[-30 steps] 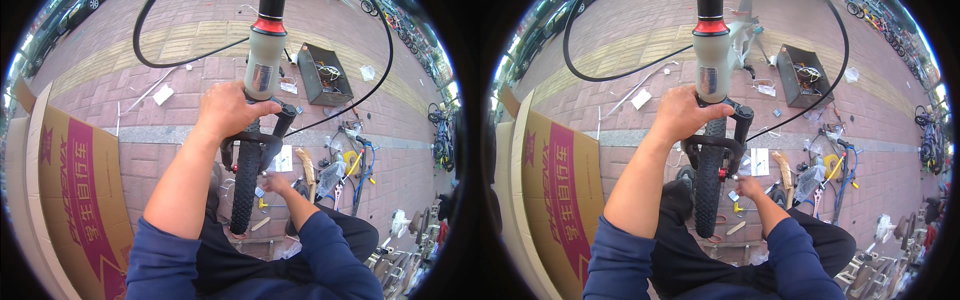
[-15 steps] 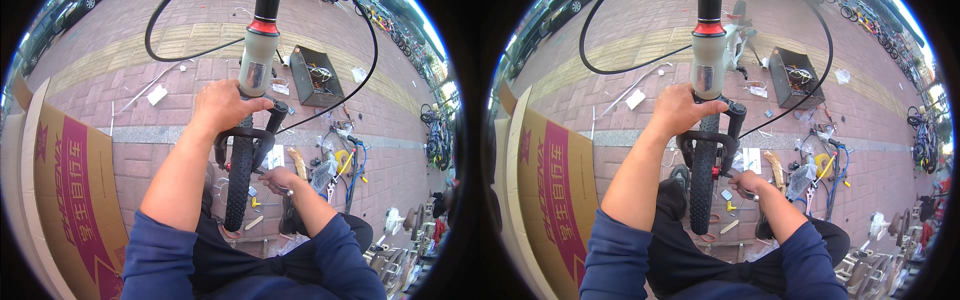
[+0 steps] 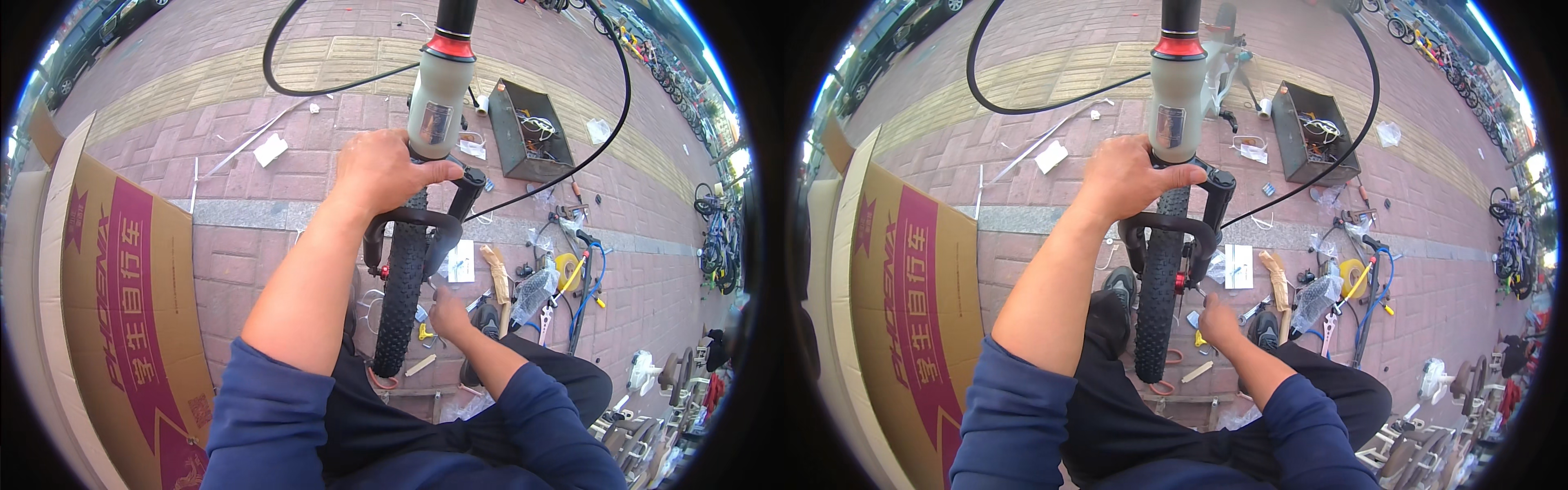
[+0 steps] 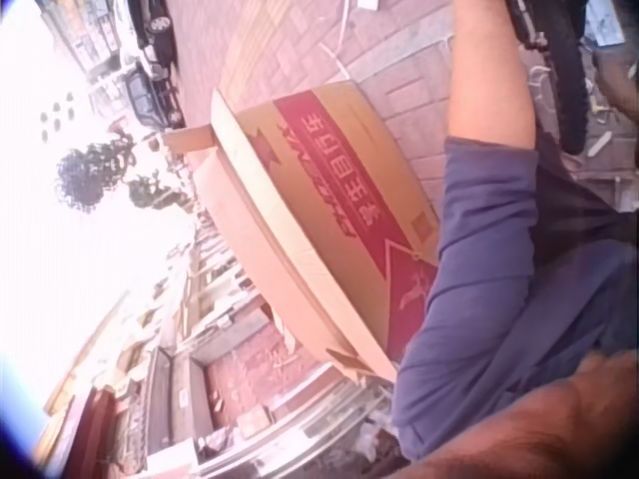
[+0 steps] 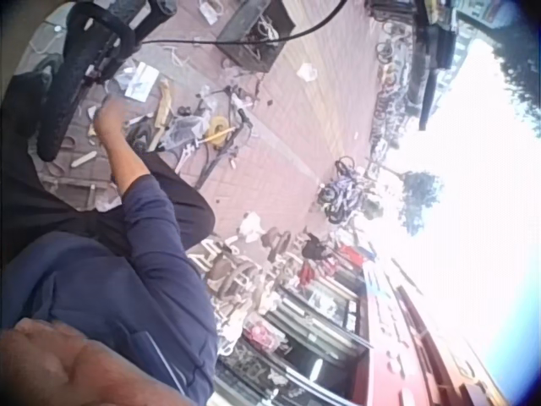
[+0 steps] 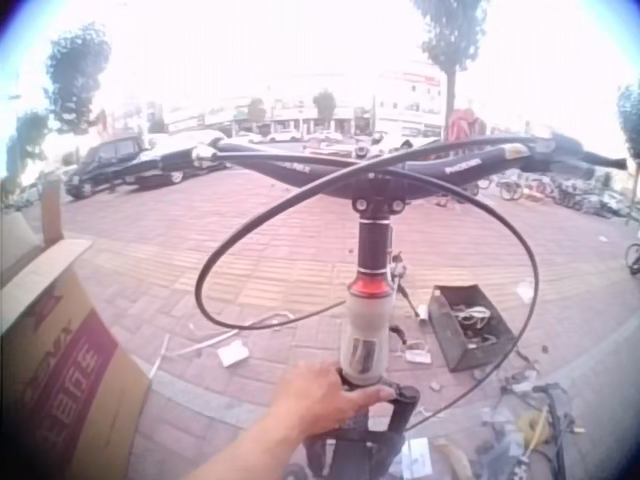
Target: The person assembles a bicycle by attaching the front wheel to the fork, tightening the axle nuts, and adjusting the handlebars. The person uses a wrench to secure the wheel and aligns the handlebars for proper positioning.
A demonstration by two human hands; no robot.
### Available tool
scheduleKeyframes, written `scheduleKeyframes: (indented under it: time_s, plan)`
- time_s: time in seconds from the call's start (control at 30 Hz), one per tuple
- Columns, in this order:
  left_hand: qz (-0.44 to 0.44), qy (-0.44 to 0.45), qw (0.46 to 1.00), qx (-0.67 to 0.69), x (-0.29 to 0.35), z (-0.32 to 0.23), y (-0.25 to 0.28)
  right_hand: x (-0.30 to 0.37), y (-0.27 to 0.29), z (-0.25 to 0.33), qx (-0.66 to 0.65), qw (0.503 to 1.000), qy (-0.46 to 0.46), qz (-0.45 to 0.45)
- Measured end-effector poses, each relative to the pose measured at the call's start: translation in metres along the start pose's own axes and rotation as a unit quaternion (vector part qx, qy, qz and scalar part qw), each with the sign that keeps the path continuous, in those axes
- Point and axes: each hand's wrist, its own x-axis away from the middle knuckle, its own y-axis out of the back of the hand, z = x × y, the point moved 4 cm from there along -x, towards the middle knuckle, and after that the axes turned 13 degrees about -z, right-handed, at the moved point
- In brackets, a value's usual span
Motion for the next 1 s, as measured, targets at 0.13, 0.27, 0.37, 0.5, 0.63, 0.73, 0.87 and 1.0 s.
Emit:
scheduleKeyframes:
  time_s: [0.13,0.27,0.37,0.5,0.63,0.73,0.87,1.0]
  plan:
    - [0.004,0.007,1.0,-0.005,-0.001,-0.002,0.0,0.002,-0.017,-0.003,-0.005,0.998,-0.06,-0.015]
    - [-0.002,0.005,1.0,0.019,0.001,-0.002,-0.001,-0.001,-0.027,-0.011,-0.041,0.996,-0.031,-0.069]
    - [-0.006,0.005,1.0,0.016,-0.001,0.003,-0.004,-0.005,-0.025,-0.005,-0.042,0.996,-0.019,-0.076]
    - [-0.004,-0.001,1.0,0.011,-0.001,-0.004,-0.003,-0.007,-0.025,-0.004,-0.04,0.996,0.005,-0.076]
    - [-0.01,0.0,1.0,0.009,-0.001,0.004,-0.002,-0.021,0.016,0.016,-0.134,0.962,-0.11,0.213]
    - [-0.021,-0.006,1.0,0.014,-0.001,0.008,-0.004,-0.028,0.062,0.03,-0.358,0.83,-0.349,0.245]
    - [-0.01,0.0,1.0,0.009,0.0,0.005,-0.001,-0.019,0.067,0.022,-0.243,0.881,-0.321,0.248]
    - [-0.023,-0.011,0.999,0.035,-0.001,0.004,-0.006,0.0,0.008,-0.017,-0.052,0.997,0.056,0.016]
